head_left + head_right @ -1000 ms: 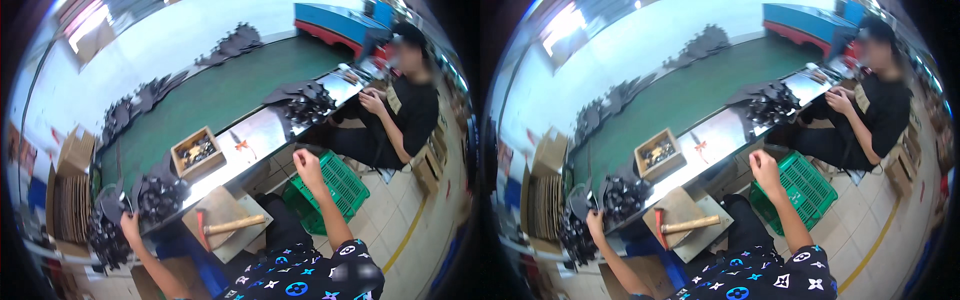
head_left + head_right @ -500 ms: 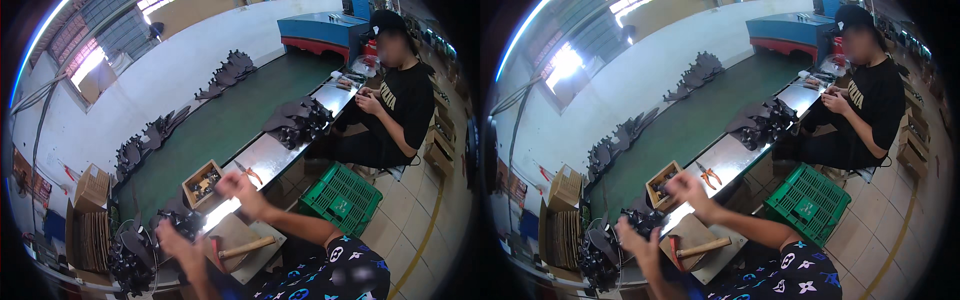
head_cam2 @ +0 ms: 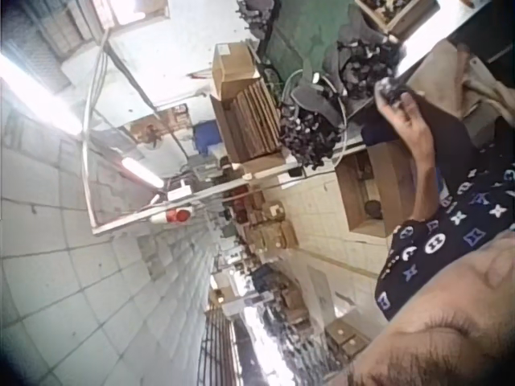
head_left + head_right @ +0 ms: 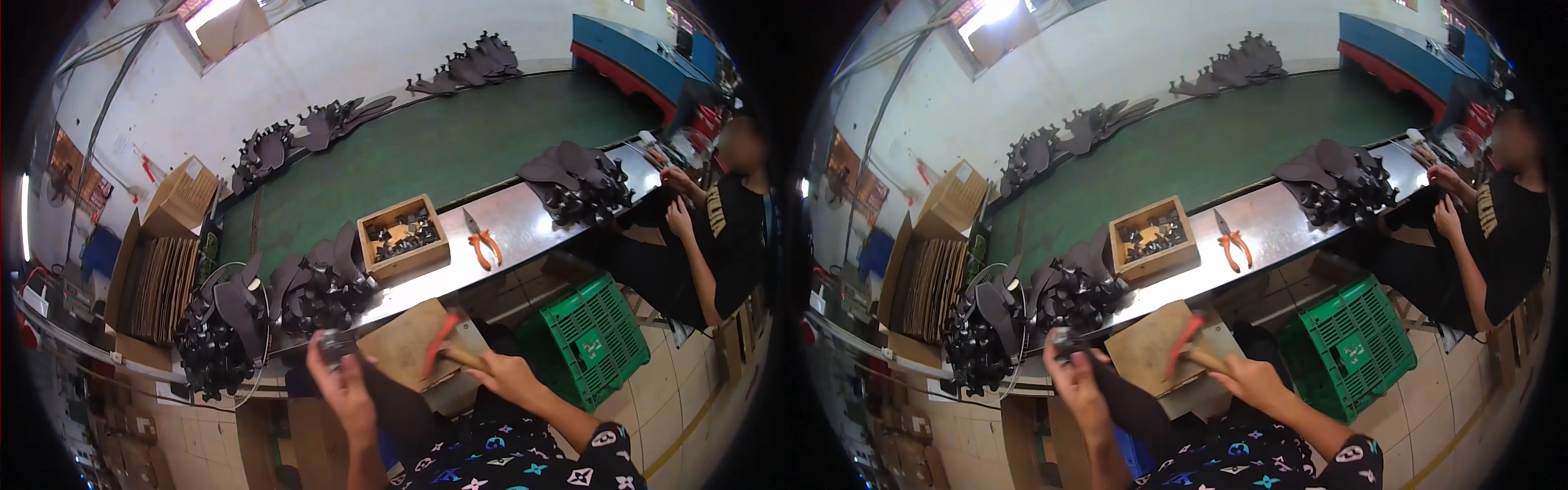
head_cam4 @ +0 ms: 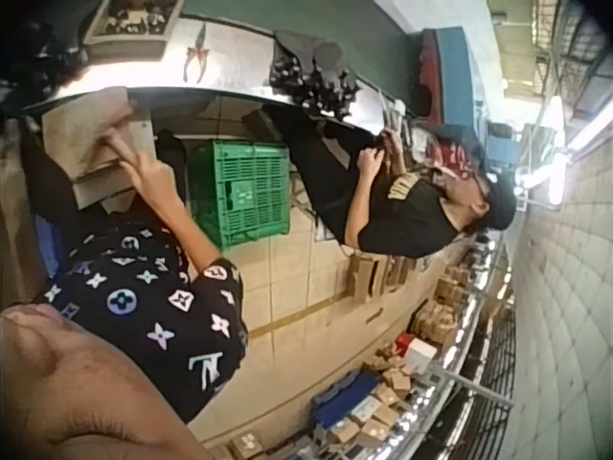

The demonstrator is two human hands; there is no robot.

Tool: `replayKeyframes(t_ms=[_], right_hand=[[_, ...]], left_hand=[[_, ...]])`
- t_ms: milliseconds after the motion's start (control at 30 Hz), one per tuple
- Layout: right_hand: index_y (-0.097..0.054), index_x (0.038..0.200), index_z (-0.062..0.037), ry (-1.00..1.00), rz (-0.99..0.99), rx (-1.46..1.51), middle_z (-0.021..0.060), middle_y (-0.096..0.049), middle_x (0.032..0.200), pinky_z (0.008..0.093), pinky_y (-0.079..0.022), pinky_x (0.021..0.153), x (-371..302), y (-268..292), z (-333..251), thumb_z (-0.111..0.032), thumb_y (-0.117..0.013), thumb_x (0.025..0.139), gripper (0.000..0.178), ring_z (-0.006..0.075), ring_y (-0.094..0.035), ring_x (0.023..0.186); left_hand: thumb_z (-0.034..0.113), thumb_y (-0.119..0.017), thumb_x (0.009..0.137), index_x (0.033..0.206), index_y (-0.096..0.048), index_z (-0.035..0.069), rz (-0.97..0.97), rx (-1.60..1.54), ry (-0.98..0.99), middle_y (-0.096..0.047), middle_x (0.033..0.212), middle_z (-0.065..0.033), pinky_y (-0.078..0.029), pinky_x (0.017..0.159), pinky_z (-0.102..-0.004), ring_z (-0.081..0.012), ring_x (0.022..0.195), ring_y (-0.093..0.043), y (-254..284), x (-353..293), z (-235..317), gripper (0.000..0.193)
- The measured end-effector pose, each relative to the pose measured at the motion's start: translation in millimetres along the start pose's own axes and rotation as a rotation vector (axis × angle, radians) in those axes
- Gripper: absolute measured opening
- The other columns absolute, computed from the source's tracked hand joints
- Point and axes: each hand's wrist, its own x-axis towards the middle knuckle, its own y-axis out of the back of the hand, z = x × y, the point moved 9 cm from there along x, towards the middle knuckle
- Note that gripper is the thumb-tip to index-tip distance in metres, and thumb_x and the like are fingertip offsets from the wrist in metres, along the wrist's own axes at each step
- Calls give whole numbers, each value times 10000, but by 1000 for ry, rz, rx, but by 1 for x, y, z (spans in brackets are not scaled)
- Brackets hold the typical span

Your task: The person assembles shoe soles by placing metal cleats onto the sole surface and securing them with a hammer. The person repeatedly picks up a sole, positions a cleat, and strikes it with a hammer to attach it. The finished soles are placed into a green crate.

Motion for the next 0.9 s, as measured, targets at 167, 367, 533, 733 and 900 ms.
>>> replayKeyframes(t_ms=[167, 367, 533, 733, 900], right_hand=[[-588, 822, -27, -372, 126, 221, 149, -557, 571, 386, -422, 465, -81, 30, 65, -241, -734, 872, 264, 312, -573, 479], [-531, 710, -9, -699, 413, 284, 42, -474, 507, 344, -384, 450, -147, 23, 82, -194, -720, 878, 313, 142, -490, 428], [-533, 665, -12, -729, 407, 431, 13, -466, 504, 317, -320, 446, -154, 3, 110, -165, -677, 904, 319, 93, -445, 436], [-547, 668, 14, -621, 450, 329, 36, -456, 481, 318, -315, 451, -130, 51, 66, -179, -691, 887, 325, 101, -439, 436], [-650, 806, 31, -571, 383, 312, 151, -598, 594, 330, -470, 534, -124, 51, 70, -153, -701, 862, 198, 174, -655, 549]], left_hand=[[235, -740, 848, 1425, -405, -8, -135, 1160, -343, -432, 1447, -191, -286, 1087, -511, -340, 1358, -364, -29, -4, -92, 710], [122, -719, 843, 1104, -668, 50, -182, 904, -677, -671, 1052, -111, -466, 904, -418, -316, 1023, -612, -84, 60, -24, 275], [163, -661, 862, 931, -678, 5, -352, 1133, -530, -676, 894, -212, -532, 730, -466, -393, 837, -665, -155, 208, -117, 174], [127, -677, 802, 815, -696, -44, -485, 1319, -526, -685, 865, -260, -558, 735, -492, -429, 804, -677, -195, 239, -159, 172], [113, -676, 809, 812, -707, -47, -411, 1165, -482, -686, 843, -253, -547, 703, -450, -409, 772, -684, -180, 234, -136, 162]])
